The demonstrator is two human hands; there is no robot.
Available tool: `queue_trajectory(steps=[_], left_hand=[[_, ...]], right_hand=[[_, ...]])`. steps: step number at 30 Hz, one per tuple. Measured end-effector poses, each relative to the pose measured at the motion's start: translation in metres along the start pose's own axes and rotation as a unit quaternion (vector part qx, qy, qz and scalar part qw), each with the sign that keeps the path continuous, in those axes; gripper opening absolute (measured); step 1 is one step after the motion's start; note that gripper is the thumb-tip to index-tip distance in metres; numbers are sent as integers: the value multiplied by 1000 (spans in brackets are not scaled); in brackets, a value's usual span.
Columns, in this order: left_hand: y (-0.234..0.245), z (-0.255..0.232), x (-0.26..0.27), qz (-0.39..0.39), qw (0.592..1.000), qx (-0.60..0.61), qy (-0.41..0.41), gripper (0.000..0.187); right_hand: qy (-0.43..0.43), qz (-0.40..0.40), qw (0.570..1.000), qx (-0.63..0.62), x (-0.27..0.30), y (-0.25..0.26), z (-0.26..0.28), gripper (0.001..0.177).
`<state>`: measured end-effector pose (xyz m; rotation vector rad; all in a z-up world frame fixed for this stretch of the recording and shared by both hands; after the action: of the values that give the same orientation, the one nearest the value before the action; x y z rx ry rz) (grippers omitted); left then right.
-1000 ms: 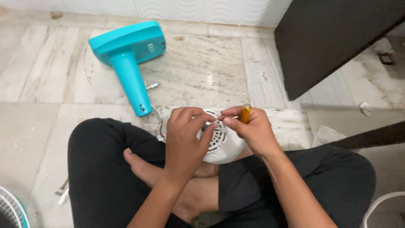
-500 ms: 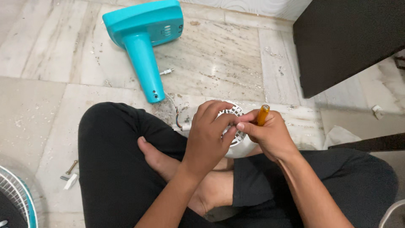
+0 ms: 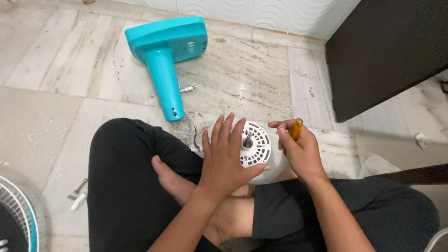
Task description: The person sits on the floor and uses a screwdriver to tighten screws on a white fan motor housing. They rotate the motor to access different screw locations and continue the tightening process throughout the clip.
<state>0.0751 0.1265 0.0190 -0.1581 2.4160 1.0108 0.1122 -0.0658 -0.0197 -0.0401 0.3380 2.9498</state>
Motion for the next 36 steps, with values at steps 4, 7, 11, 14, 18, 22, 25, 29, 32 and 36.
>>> queue_trajectory(steps=[4,7,11,14,18,22,25,29,32,36], left_hand=[[-9,7,5,5,1000,-8,22,104],[-9,9,8,-8,1000,-2,10,92],[-9,7,12,-10,1000,-18,-3,86],[-7,5,10,4,999,-45,-6,97],[-2,0,9,32,997,-68,-16,120],[-5,-5,10,57,995,-80,-23,128],[-4,-9,10,42,995,-81,-42,129],[-9,-4,6,58,996,-43,-43,130],[-9,1,2,75,996,3,-51,129],[-10,0,2,78,996,-8,-48,127]], right_hand=[[-18,19,999,26,-2,-7,-12,16],[5,37,999,20,-2,-13,-13,18],[-3,43,999,-26,-2,-11,-20,19],[-16,41,998,-43,-2,-8,-25,19],[-10,47,998,-49,-3,-10,-27,20],[-19,35,998,-51,-6,-4,-29,21],[-48,32,996,-73,-7,-3,-35,23],[-91,59,985,-135,-8,-15,-49,21],[-103,74,983,-136,-6,-24,-60,21],[-138,68,981,-118,-5,-24,-71,21]])
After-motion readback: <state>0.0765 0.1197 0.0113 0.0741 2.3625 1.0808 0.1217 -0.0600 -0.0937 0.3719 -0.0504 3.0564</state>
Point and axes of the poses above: each hand's wrist, its own x-axis away from the middle knuckle, its own y-axis out of the back of the hand, z = x × y, the point moved 10 cm from there along -x, towards the middle knuckle, and after that the axes turned 7 degrees about -z, right-handed, at the moved point
